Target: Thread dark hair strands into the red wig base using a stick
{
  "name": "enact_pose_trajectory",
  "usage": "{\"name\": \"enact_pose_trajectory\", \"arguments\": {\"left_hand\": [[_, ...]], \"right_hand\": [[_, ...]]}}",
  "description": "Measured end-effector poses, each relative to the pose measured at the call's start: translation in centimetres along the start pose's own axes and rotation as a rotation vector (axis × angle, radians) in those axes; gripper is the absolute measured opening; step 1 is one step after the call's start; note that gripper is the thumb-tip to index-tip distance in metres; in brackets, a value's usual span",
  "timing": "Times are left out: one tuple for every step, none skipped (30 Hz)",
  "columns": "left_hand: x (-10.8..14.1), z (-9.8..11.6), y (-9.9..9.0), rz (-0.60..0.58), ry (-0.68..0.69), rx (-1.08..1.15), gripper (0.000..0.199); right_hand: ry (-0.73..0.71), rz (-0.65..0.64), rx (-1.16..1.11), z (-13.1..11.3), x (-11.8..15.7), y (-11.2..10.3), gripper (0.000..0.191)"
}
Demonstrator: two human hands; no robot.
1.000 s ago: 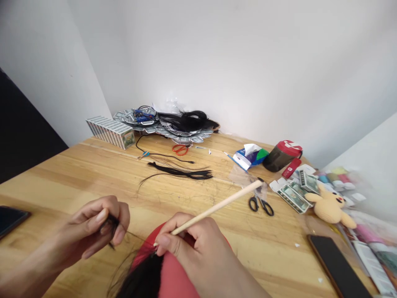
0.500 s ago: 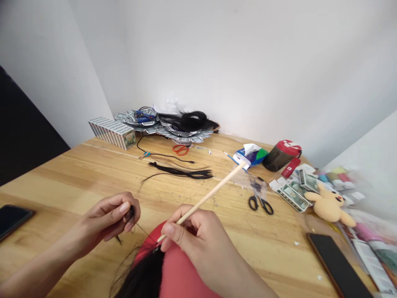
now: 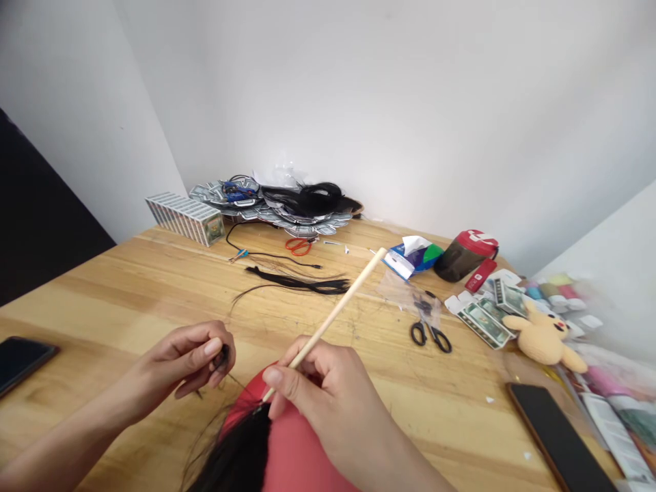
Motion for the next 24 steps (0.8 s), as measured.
{"name": "enact_pose_trajectory", "arguments": {"left_hand": [[0.0, 0.0, 0.0, -0.001, -0.002, -0.002, 0.042], [0.0, 0.0, 0.0, -0.002, -0.003, -0.004, 0.041], [0.0, 0.0, 0.1, 0.0, -0.004, -0.006, 0.041], [0.0, 0.0, 0.0, 0.003, -0.004, -0.01, 0.041], [0.0, 0.0, 0.0, 0.009, -0.004, -0.016, 0.041], [0.1, 0.0, 0.0, 0.014, -0.006, -0.023, 0.042], [0.1, 0.0, -0.1, 0.017, -0.009, -0.03, 0.042], [0.1, 0.0, -0.1, 0.016, -0.013, -0.037, 0.043], [0.1, 0.0, 0.0, 0.012, -0.02, -0.04, 0.043], [0.1, 0.0, 0.0, 0.009, -0.026, -0.042, 0.044], [0.1, -0.1, 0.0, 0.005, -0.032, -0.042, 0.044], [0.1, -0.1, 0.1, 0.002, -0.037, -0.043, 0.044], [0.1, -0.1, 0.1, 0.001, -0.04, -0.045, 0.044], [0.1, -0.1, 0.1, 0.002, -0.041, -0.047, 0.044], [0.0, -0.1, 0.1, 0.003, -0.043, -0.047, 0.044], [0.0, -0.1, 0.1, 0.012, -0.047, -0.046, 0.043], [0.0, -0.1, 0.0, 0.03, -0.052, -0.046, 0.043], [-0.1, -0.1, -0.2, 0.06, -0.054, -0.052, 0.043], [-0.2, 0.0, -0.6, 0.104, -0.051, -0.062, 0.043], [-0.2, 0.1, -1.1, 0.16, -0.044, -0.073, 0.044], [-0.2, 0.3, -1.8, 0.229, -0.027, -0.081, 0.044], [-0.2, 0.6, -2.6, 0.301, -0.001, -0.083, 0.044], [-0.1, 1.0, -3.4, 0.366, 0.03, -0.077, 0.044], [0.0, 1.4, -4.4, 0.425, 0.065, -0.064, 0.043]], "right_hand": [[0.001, -0.001, -0.003, 0.0, 0.0, 0.0, 0.039], [0.002, 0.0, -0.007, 0.0, 0.0, 0.0, 0.039], [0.004, 0.002, -0.01, -0.1, 0.0, 0.0, 0.038], [0.008, 0.003, -0.012, -0.1, 0.0, 0.0, 0.038], [0.013, 0.004, -0.011, -0.1, 0.0, 0.0, 0.038], [0.021, 0.008, -0.006, -0.1, 0.0, 0.0, 0.038], [0.028, 0.01, 0.0, -0.1, 0.1, 0.0, 0.037], [0.033, 0.013, 0.008, 0.0, 0.1, 0.1, 0.037], [0.036, 0.018, 0.018, 0.0, 0.1, 0.0, 0.036], [0.035, 0.024, 0.028, 0.0, 0.2, 0.0, 0.034], [0.03, 0.03, 0.04, 0.1, 0.2, -0.1, 0.033], [0.025, 0.035, 0.051, 0.1, 0.2, -0.1, 0.032], [0.021, 0.04, 0.058, 0.1, 0.2, -0.2, 0.03], [0.016, 0.048, 0.063, 0.1, 0.2, -0.2, 0.029], [0.013, 0.056, 0.065, 0.0, 0.1, -0.3, 0.028], [0.011, 0.068, 0.064, 0.0, 0.1, -0.4, 0.028], [0.011, 0.081, 0.062, 0.0, 0.1, -0.5, 0.028], [0.007, 0.092, 0.057, 0.0, 0.2, -0.5, 0.029], [0.006, 0.103, 0.05, 0.0, 0.2, -0.6, 0.029], [0.01, 0.113, 0.041, 0.1, 0.2, -0.7, 0.03], [0.013, 0.122, 0.032, 0.2, 0.2, -0.8, 0.03], [0.015, 0.132, 0.027, 0.3, 0.3, -0.9, 0.03], [0.014, 0.142, 0.023, 0.3, 0.3, -1.0, 0.031], [0.008, 0.149, 0.023, 0.3, 0.3, -1.1, 0.033]]}}
Point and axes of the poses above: each hand's wrist, its own x-axis away from the middle knuckle, its own y-axis out of the palm, z = x × y, the point moved 8 cm from there along -x, towards the middle knuckle, and after that the axes turned 15 degrees about x, right-handed, at the moved point
